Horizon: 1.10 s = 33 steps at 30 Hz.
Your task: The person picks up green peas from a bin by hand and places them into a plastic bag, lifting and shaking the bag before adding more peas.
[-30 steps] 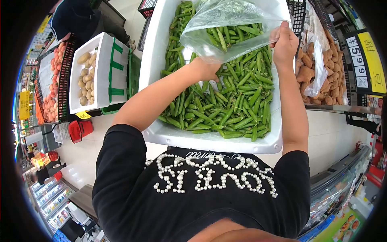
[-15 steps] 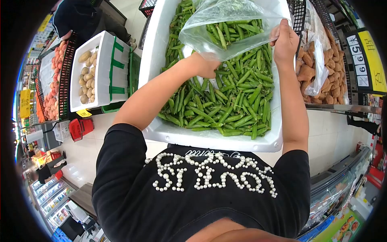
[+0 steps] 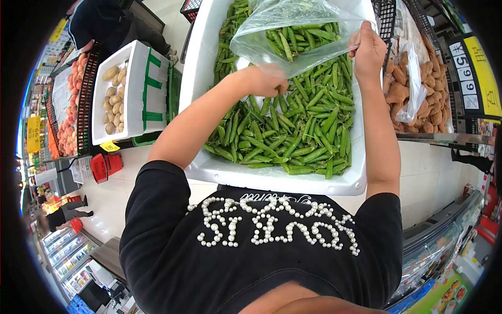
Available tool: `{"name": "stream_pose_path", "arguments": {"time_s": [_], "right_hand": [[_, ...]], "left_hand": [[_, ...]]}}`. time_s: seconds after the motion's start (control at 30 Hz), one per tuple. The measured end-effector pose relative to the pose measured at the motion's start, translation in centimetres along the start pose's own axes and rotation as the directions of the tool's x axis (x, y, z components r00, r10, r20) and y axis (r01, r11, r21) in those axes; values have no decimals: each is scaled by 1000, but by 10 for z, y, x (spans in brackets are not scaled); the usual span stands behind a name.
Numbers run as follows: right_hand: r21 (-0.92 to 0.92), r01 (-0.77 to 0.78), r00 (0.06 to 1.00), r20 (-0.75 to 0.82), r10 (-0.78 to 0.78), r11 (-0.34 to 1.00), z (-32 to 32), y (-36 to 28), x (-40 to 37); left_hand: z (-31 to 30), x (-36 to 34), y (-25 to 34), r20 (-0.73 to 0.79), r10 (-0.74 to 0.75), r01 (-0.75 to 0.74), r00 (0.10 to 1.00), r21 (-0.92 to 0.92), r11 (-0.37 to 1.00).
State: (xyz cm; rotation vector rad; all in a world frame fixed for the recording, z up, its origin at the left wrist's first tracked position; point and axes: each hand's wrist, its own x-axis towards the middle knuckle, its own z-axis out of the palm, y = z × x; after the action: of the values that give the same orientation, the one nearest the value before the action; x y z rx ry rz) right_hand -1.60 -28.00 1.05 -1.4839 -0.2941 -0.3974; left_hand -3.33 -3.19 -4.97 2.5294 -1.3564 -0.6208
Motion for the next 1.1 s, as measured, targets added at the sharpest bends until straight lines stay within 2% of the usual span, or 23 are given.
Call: {"name": "stream_pose_path", "arguments": {"time_s": [0.1,0.2,0.3,0.6,0.7,0.8,0.9,1.1], "right_hand": [[27,9,1000,4,-9,1000,-1,1,1],[29,6,1000,10,-7,1000,-1,0,1],[-15,2,1000,11,-2,1000,-1,0,0],[31,11,1000,15,-11,999,-1,1,1],[27,11,1000,18,-12,1000,-3,3,2],[28,10,1000,22,-11,1000,-3,3,2],[-6,-3,1000,21,4,1000,-2,0,0],[44,2,1000,18,-3,999,-3,2,2]], "left_hand": [[8,9,7,-7,-20,20,1000,-6,1000],[17,9,6,-34,-53,56,998,102,993],[22,8,6,-78,-53,60,996,93,994],[4,1,24,103,-86,77,991,88,993],[4,2,26,148,-108,82,983,171,982],[11,3,24,133,-63,20,989,302,953],[15,3,24,122,-48,8,991,309,951],[-15,-1,34,309,-255,258,916,31,966]]}}
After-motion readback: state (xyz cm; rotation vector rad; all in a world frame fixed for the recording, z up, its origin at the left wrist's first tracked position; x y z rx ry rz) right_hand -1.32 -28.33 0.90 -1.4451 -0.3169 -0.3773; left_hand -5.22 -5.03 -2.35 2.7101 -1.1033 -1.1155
